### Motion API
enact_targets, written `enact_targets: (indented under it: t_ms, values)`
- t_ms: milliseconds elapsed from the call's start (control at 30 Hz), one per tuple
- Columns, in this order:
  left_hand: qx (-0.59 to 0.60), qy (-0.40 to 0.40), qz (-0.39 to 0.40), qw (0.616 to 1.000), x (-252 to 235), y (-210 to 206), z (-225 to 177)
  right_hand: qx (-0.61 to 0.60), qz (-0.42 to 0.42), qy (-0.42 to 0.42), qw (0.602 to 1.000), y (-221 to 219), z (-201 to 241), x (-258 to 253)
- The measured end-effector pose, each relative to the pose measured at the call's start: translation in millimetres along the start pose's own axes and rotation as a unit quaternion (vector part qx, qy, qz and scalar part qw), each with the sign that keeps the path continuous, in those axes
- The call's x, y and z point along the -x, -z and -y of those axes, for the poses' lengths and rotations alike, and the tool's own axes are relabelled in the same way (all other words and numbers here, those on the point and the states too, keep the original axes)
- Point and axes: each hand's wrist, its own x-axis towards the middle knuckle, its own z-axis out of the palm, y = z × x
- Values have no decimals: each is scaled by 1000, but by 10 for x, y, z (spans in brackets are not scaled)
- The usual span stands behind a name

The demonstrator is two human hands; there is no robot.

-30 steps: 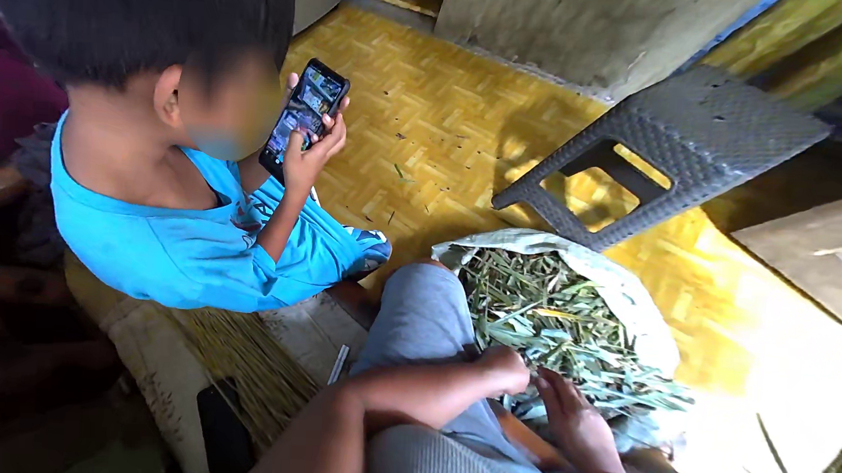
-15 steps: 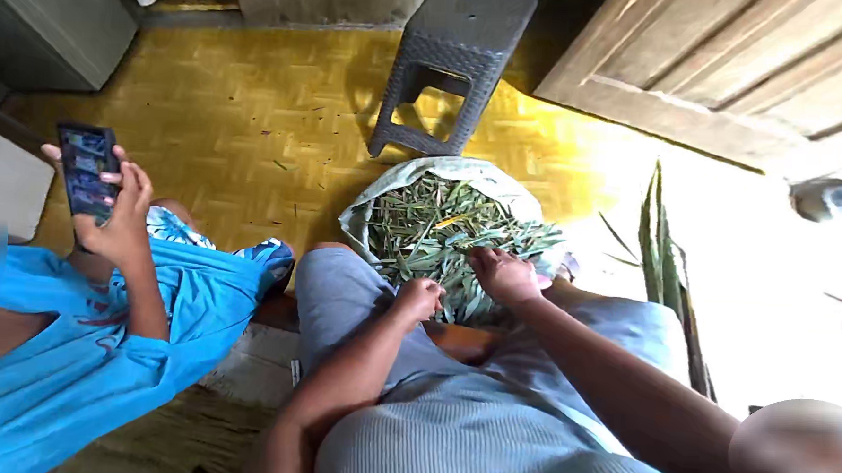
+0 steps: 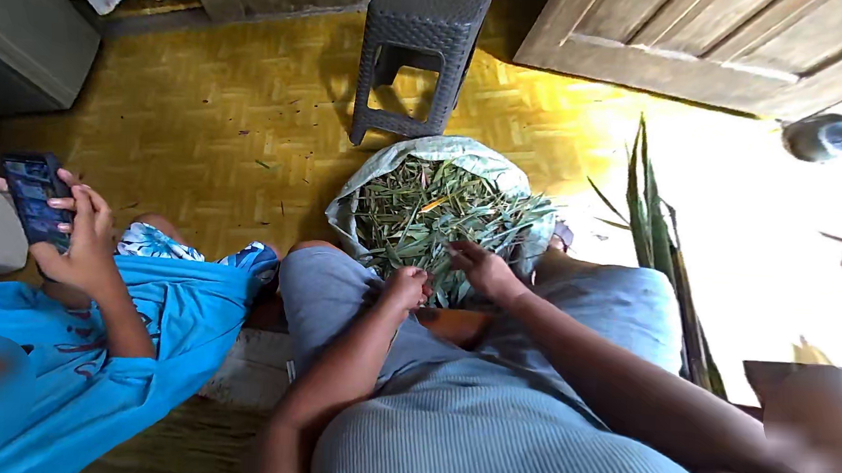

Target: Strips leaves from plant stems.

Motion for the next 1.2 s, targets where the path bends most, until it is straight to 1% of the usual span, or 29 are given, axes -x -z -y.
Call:
enact_targets:
  t_ms: [67, 133, 300, 433, 600, 833, 933, 1033, 1200]
  values:
    - [2, -7, -14, 1000, -21, -21, 19, -30, 42, 18, 999, -172, 88, 143]
    - [5, -12, -27, 1000, -30, -12, 31, -38, 62, 19, 997, -260, 130, 209]
    - [7, -38, -43, 998, -45, 37, 67, -24, 57, -9, 998, -276, 199, 229]
    - [-5, -42, -32, 999, -32, 21, 43, -30, 75, 4, 997, -280, 153, 216]
    - [-22, -32, -26, 999, -32, 23, 39, -16, 70, 10, 997, -282, 92, 199]
    - [-57, -37, -17, 998, -12, 41, 34, 36, 58, 16, 998, -262, 39, 115]
    - [-60, -37, -9, 997, -3, 42, 26, 46, 41, 12, 998, -235, -14, 33]
    - [-72, -32, 4, 997, 29, 38, 6, 45, 6, -2, 999, -154, -121, -81]
    - [-89, -36, 6, 995, 38, 43, 9, 3, -76, -71, 995, 138, -287, -260]
